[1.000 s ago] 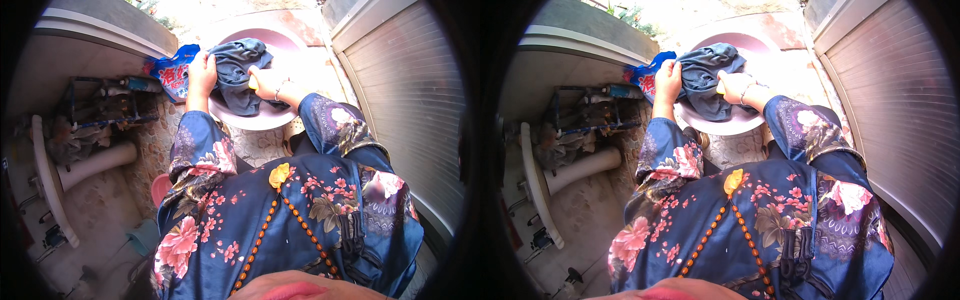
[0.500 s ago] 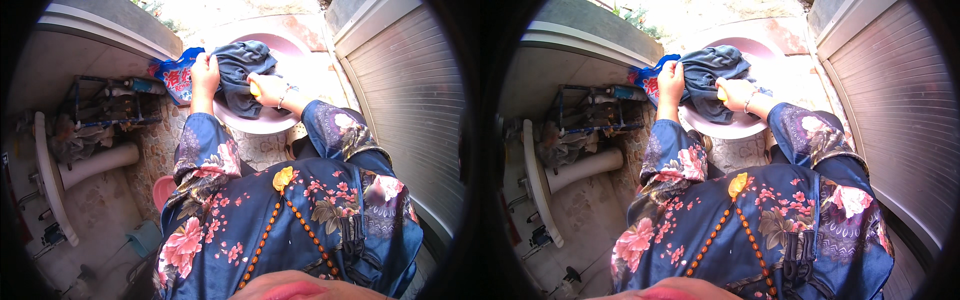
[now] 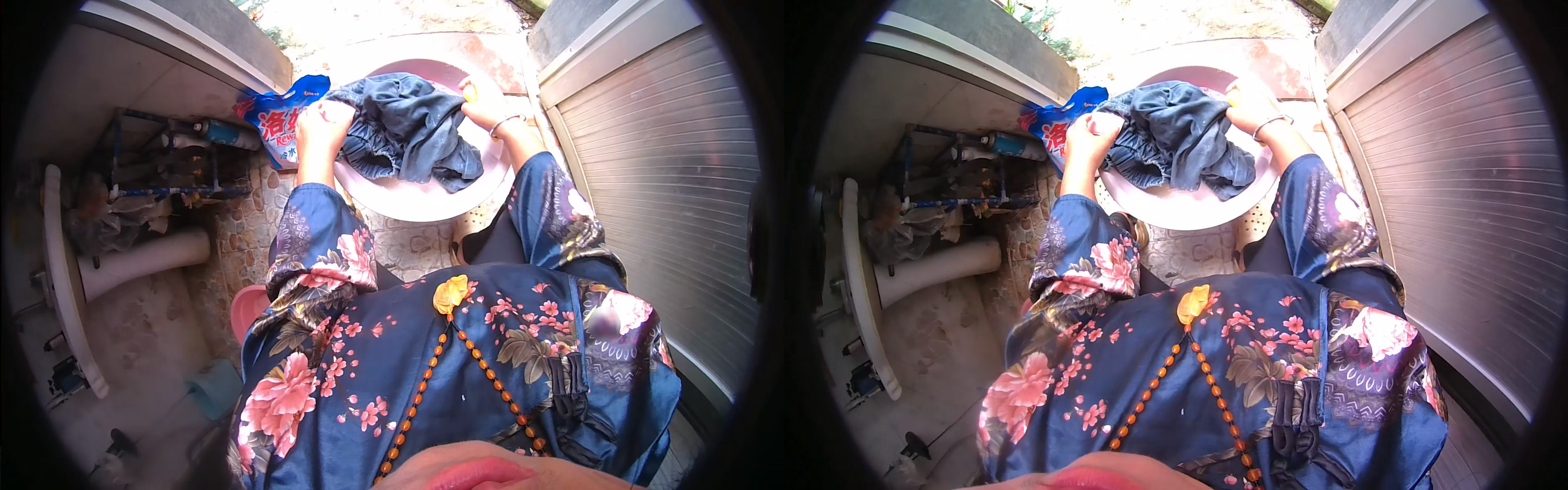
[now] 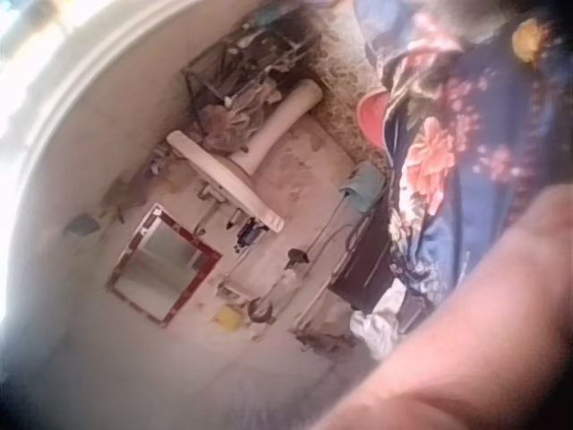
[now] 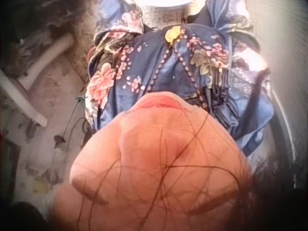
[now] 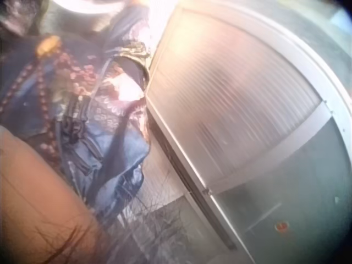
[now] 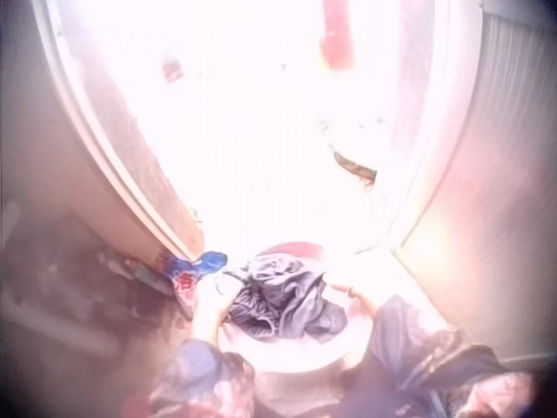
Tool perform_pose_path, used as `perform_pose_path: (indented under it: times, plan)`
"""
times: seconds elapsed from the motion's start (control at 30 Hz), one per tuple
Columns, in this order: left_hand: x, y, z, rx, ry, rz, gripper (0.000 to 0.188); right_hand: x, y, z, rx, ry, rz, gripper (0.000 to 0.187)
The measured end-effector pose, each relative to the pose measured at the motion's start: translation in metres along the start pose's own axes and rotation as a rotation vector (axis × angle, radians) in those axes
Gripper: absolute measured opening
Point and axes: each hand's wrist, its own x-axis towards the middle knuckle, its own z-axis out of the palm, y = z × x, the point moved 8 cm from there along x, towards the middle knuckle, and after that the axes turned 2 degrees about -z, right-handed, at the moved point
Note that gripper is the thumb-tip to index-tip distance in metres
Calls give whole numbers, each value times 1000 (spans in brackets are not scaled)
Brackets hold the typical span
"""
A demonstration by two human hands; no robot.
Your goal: The person washes dark-colored garments by hand in a red basin, scrubbing and rinsing them with water. They then transfer the wet clothes to a white basin and continue scrubbing with a yellow sponge.
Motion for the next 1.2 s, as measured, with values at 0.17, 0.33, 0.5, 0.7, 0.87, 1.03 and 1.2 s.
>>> perform_pose_path:
  times: [0.17, 0.33, 0.5, 0.7, 0.87, 1.03, 1.2]
  plan:
    - [-16, 8, -14, 105, 11, -132, 76, -1, -6, -7, 155, 262, 35, 28]
    - [-10, 0, -15, 105, -38, -271, 87, -21, -67, 0, 627, -56, 35, 35]
    - [-4, -14, -7, 126, -190, -268, 83, -49, -90, 75, 294, -484, -76, 43]
    - [2, -21, 2, 152, -276, -211, 59, -72, -116, 110, 9, -643, -318, 63]
    - [-4, -12, -6, 156, -219, -200, 38, -76, -131, 115, -130, -808, -324, 69]
    - [-1, 8, -6, 56, -88, -43, 25, -71, -132, 116, -223, -827, -270, 56]
    - [-13, 60, -19, -180, 57, 246, 15, -65, -126, 128, -314, -744, -273, 33]
